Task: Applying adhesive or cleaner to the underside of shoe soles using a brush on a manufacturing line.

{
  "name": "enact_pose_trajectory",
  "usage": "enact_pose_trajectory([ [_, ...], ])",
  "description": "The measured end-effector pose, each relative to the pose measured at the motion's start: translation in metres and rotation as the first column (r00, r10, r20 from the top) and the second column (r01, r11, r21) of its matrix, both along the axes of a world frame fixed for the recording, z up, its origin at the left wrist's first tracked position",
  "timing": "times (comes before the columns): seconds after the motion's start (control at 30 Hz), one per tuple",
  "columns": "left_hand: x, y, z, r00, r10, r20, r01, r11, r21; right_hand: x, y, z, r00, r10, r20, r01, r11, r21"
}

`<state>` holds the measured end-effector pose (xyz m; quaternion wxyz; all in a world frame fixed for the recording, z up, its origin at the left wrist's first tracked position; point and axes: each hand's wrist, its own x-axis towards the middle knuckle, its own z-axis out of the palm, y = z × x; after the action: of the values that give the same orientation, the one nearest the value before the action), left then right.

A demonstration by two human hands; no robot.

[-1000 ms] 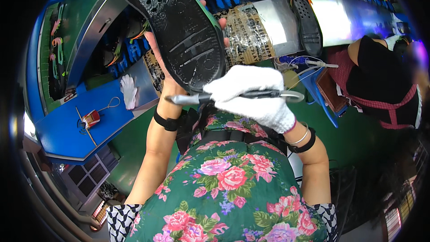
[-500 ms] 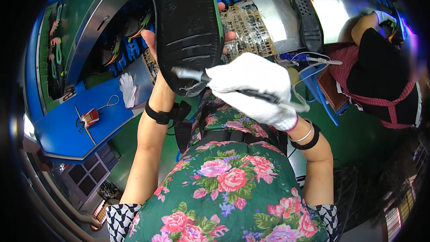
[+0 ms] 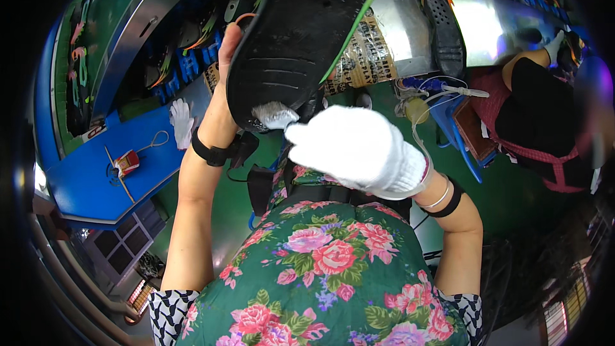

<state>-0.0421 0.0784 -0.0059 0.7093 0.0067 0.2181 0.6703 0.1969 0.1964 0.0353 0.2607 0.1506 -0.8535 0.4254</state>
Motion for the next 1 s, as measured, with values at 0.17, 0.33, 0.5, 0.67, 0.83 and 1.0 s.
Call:
enact_pose_trajectory([
  [0.17, -0.002, -0.003, 0.007, 0.992, -0.028, 0.125, 0.03, 0.999, -0.015, -0.001, 0.008, 0.008, 0.995, 0.098, 0.02, -0.093, 0.98, -0.177],
  [0.33, -0.001, 0.004, 0.013, 0.994, -0.062, 0.093, 0.065, 0.997, -0.036, -0.002, 0.011, 0.007, 0.998, 0.024, 0.064, -0.03, 0.996, 0.089],
  [0.5, -0.009, 0.001, 0.001, 0.997, -0.037, 0.072, 0.034, 0.999, 0.038, -0.01, 0.011, 0.014, 0.99, -0.104, 0.1, 0.123, 0.968, -0.216],
  [0.67, 0.004, -0.004, -0.009, 0.996, 0.045, 0.083, -0.037, 0.996, -0.087, -0.007, 0.013, -0.001, 0.984, 0.049, 0.169, 0.073, 0.76, -0.646],
  [0.83, 0.041, -0.005, -0.006, 0.943, 0.103, 0.317, -0.081, 0.993, -0.081, -0.015, 0.068, 0.011, 0.936, -0.335, 0.111, 0.352, 0.899, -0.26],
  [1.0, 0.06, -0.008, -0.005, 0.958, 0.031, 0.286, -0.024, 0.999, -0.029, -0.028, 0.088, 0.003, 0.8, -0.569, -0.191, 0.588, 0.807, 0.06],
])
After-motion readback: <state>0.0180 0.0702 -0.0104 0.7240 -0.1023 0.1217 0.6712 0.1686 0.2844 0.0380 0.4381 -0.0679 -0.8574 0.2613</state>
